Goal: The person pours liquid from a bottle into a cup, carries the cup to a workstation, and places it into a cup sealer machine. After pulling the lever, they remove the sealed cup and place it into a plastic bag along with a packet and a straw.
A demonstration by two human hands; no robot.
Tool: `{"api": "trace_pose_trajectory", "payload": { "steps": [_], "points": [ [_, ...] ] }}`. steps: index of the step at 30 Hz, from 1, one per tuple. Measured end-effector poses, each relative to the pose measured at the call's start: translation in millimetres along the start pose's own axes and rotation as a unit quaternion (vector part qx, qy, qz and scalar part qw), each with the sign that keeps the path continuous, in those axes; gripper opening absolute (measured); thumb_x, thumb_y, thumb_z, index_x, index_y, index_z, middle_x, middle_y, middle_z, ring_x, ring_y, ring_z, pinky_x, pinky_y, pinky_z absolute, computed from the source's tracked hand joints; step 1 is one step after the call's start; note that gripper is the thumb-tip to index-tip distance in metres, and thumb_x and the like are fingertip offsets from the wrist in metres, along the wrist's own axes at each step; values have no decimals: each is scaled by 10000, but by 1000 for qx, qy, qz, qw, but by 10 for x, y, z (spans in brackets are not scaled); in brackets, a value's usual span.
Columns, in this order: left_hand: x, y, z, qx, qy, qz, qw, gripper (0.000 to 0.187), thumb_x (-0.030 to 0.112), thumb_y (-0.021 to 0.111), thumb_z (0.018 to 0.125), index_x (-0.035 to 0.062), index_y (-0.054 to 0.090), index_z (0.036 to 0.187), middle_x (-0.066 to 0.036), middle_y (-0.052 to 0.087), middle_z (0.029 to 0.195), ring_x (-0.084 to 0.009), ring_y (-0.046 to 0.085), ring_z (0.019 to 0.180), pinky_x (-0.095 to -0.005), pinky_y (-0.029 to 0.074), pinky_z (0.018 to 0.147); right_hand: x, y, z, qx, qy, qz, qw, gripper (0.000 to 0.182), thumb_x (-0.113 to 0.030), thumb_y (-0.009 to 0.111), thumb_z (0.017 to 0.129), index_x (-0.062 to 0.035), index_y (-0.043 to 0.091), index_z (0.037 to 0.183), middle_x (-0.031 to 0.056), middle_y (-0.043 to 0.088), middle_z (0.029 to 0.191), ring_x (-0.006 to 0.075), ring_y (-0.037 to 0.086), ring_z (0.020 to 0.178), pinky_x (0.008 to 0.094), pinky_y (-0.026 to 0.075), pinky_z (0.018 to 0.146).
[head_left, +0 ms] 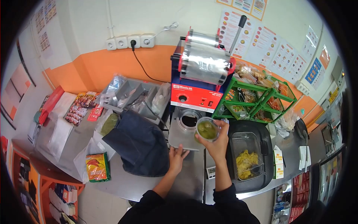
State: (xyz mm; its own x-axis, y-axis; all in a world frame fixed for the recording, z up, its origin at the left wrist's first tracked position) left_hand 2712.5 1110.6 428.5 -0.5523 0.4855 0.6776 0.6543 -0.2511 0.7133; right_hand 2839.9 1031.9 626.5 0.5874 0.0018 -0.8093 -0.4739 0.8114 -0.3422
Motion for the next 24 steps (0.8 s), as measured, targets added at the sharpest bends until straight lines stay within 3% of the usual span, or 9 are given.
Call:
{"api": "trace_pose_trajectory", "payload": {
  "steps": [7,13,15,16,18,21,22,23,24],
  "points": [
    [75,87,-227,-29,-26,-15,999,335,184,539,981,115,425,1288,-64,574,1195,-200,591,1074,-413,487,984,44,547,258,112,-77,-55,989,722,-256,909,586,-20,414,1055,138,508,971,294,564,889,379,468,816],
    [-64,100,-347,-44,-75,-36,996,350,145,541,975,76,407,1291,-77,548,1201,-212,568,1113,-423,463,1019,221,731,96,94,-8,-155,983,691,-282,890,572,-34,444,1038,117,523,961,349,537,944,428,454,758],
    [-80,58,-345,-38,-77,-22,996,374,104,555,962,72,398,1300,-75,538,1209,-200,559,1125,-414,460,1026,395,773,25,87,4,-211,974,711,-330,888,565,-39,452,1045,121,532,992,344,535,966,418,435,801],
    [-101,50,-358,-41,-89,-17,995,374,104,555,962,72,398,1300,-75,538,1209,-200,559,1125,-414,460,1026,493,806,9,60,-2,-209,976,874,-357,913,522,-8,435,1165,169,552,1092,365,513,1038,439,420,870],
    [-55,64,-357,-59,-50,-8,997,384,58,556,950,72,399,1300,-76,527,1228,-192,553,1129,-404,455,1040,533,743,-44,74,-27,-205,976,892,-360,911,525,-3,430,1186,171,549,1106,377,499,1048,451,402,895],
    [-54,2,-380,-59,-65,-13,996,385,12,562,935,73,425,1291,-66,525,1265,-159,544,1139,-376,453,1014,370,500,-316,110,-67,-227,965,892,-358,895,577,10,425,1239,186,539,1108,398,471,1058,463,366,929],
    [-81,-92,-356,-63,-76,-3,995,385,12,562,935,73,425,1291,-66,525,1265,-159,544,1139,-376,453,1014,360,345,-565,170,-24,-258,951,856,-382,842,663,19,406,1281,195,545,1144,364,496,1091,480,357,965],
    [-45,-240,-319,-53,-19,124,991,464,65,655,880,72,418,1279,-60,519,1236,-149,535,1107,-350,451,970,395,230,-825,228,18,-289,930,823,-405,789,749,28,387,1322,204,552,1179,331,520,1123,497,349,1001],
    [13,-327,-282,-47,41,247,967,559,117,748,824,71,412,1268,-54,513,1208,-138,525,1074,-324,449,925,574,242,-1069,235,31,-290,927,823,-405,789,749,28,387,1322,204,552,1179,331,520,1123,497,349,1001]
  ]
}}
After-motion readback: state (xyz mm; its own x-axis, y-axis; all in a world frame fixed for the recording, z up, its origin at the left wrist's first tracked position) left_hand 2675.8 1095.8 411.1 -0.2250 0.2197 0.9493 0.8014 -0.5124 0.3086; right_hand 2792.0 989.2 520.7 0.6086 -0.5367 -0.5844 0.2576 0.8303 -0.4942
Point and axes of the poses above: each hand's wrist, its own z-axis towards the middle knuckle, its own y-axis out of the palm, x = y × z, the point moved 6 cm from there along z, towards the middle knuckle
